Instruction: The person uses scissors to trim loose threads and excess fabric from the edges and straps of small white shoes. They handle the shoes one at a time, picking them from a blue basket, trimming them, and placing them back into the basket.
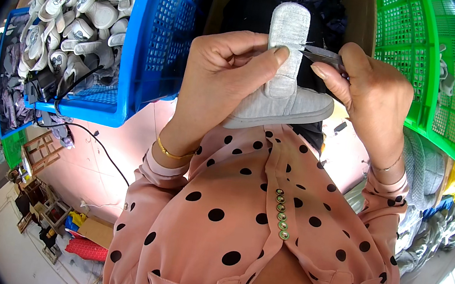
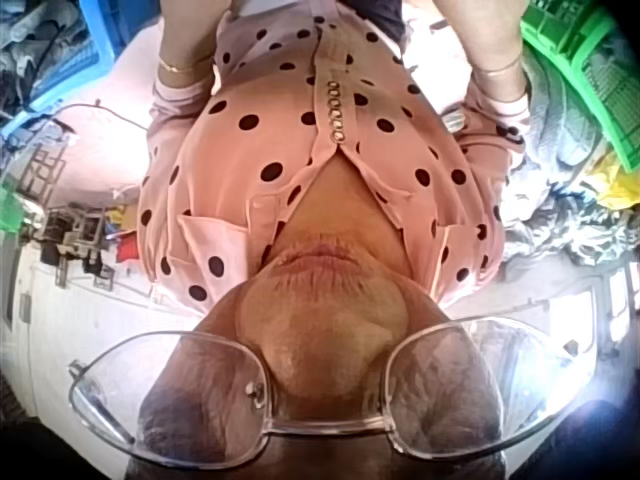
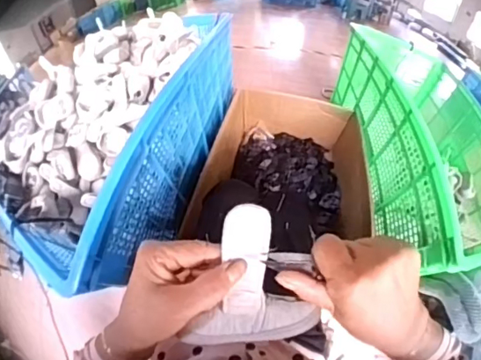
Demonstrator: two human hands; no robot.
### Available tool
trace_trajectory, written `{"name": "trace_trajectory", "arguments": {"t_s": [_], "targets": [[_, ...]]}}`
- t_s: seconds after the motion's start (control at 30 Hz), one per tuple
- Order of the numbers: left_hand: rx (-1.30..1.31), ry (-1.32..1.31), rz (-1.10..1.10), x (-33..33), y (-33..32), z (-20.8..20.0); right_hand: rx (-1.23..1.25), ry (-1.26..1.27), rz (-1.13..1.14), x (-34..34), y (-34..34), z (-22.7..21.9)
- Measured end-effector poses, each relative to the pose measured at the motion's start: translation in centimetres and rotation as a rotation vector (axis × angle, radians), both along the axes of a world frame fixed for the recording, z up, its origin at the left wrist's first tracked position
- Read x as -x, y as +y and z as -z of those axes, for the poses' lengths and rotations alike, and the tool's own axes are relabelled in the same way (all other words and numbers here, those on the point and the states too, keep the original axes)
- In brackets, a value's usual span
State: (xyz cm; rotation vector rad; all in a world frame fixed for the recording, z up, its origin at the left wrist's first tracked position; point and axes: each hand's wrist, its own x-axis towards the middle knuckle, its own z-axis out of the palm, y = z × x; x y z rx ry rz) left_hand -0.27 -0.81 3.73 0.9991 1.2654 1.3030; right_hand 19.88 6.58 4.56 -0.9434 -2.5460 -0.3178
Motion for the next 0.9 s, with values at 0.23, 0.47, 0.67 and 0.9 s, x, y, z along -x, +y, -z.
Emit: {"name": "trace_trajectory", "arguments": {"t_s": [0.23,0.47,0.67,0.9], "targets": [[-0.031,-0.034,-0.01,-0.1,-0.2,0.2,0.015,-0.02,0.011,0.3,-0.6,-0.7],[-0.012,-0.143,-0.008,-0.2,-0.3,1.5,0.014,0.015,-0.024,0.1,-0.3,-0.3],[-0.022,-0.08,-0.029,-0.2,-0.1,1.3,0.057,0.156,-0.03,-0.2,0.3,0.2],[-0.005,-0.13,-0.022,-0.1,0.0,1.1,-0.015,0.103,-0.047,-0.2,0.5,0.1]]}}
